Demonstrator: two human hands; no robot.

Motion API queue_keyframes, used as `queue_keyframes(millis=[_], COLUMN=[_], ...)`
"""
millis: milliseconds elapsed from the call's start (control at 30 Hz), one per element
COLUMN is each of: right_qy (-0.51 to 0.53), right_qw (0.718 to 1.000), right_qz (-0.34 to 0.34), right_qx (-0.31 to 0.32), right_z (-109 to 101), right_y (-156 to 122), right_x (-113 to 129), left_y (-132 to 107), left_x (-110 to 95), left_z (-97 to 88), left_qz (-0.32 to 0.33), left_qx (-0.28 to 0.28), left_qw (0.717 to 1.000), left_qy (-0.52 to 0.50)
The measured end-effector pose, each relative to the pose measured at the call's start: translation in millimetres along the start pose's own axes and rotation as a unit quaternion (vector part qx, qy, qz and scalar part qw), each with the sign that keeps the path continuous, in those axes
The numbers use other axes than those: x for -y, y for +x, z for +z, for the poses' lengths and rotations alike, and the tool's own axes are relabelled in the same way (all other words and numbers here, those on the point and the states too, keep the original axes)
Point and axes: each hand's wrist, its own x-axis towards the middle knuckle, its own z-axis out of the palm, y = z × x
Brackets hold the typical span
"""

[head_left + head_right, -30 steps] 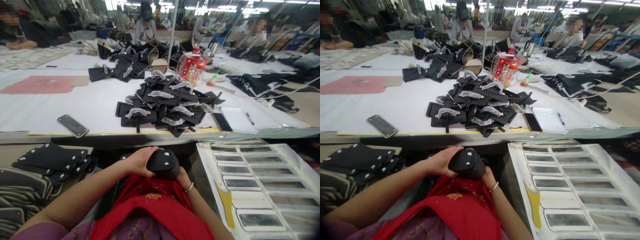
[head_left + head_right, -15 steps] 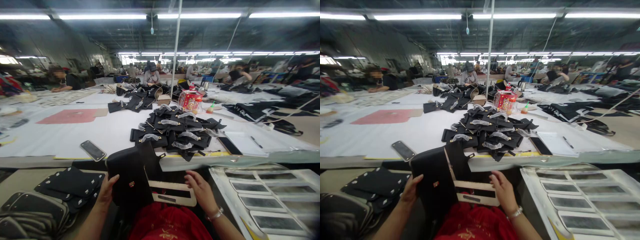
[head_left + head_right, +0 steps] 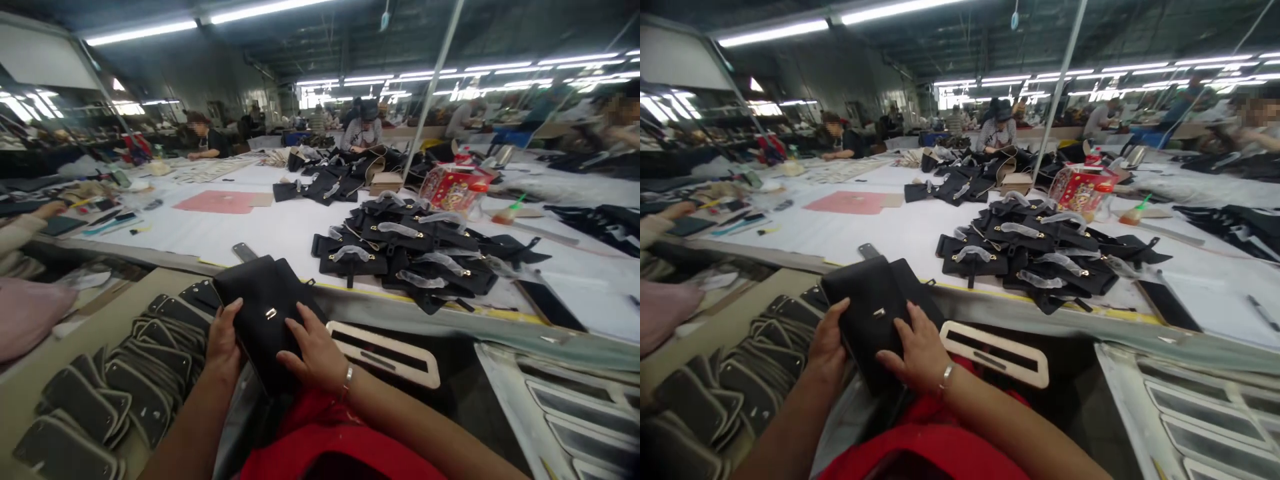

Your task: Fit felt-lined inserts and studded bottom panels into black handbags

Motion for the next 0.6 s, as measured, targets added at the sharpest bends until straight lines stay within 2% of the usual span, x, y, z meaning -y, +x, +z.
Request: queue_keyframes(millis=[100,200,300,433,600], right_qy=[-0.097,-0.172,-0.217,-0.236,-0.261], right_qw=[0.994,0.984,0.97,0.957,0.951], right_qz=[-0.01,0.047,0.107,0.165,0.166], right_qx=[-0.04,0.0,0.024,0.028,0.024], right_z=[-11.8,-18.9,-23.4,-29.0,-41.2], right_y=[-18.3,-37.8,-49.7,-47.2,-42.7], right_x=[15.3,21.6,24.5,29.3,38.0], left_y=[-2.0,-4.1,-11.1,-29.2,-58.3], left_x=[-9.3,-2.8,4.4,1.4,-6.3], left_z=[20.9,46.4,68.2,90.6,111.5], left_qz=[0.043,0.058,0.053,0.078,0.104], left_qx=[0.028,0.072,0.071,0.089,0.129], left_qw=[0.999,0.996,0.996,0.993,0.986], left_qy=[-0.005,0.004,0.002,-0.006,0.01])
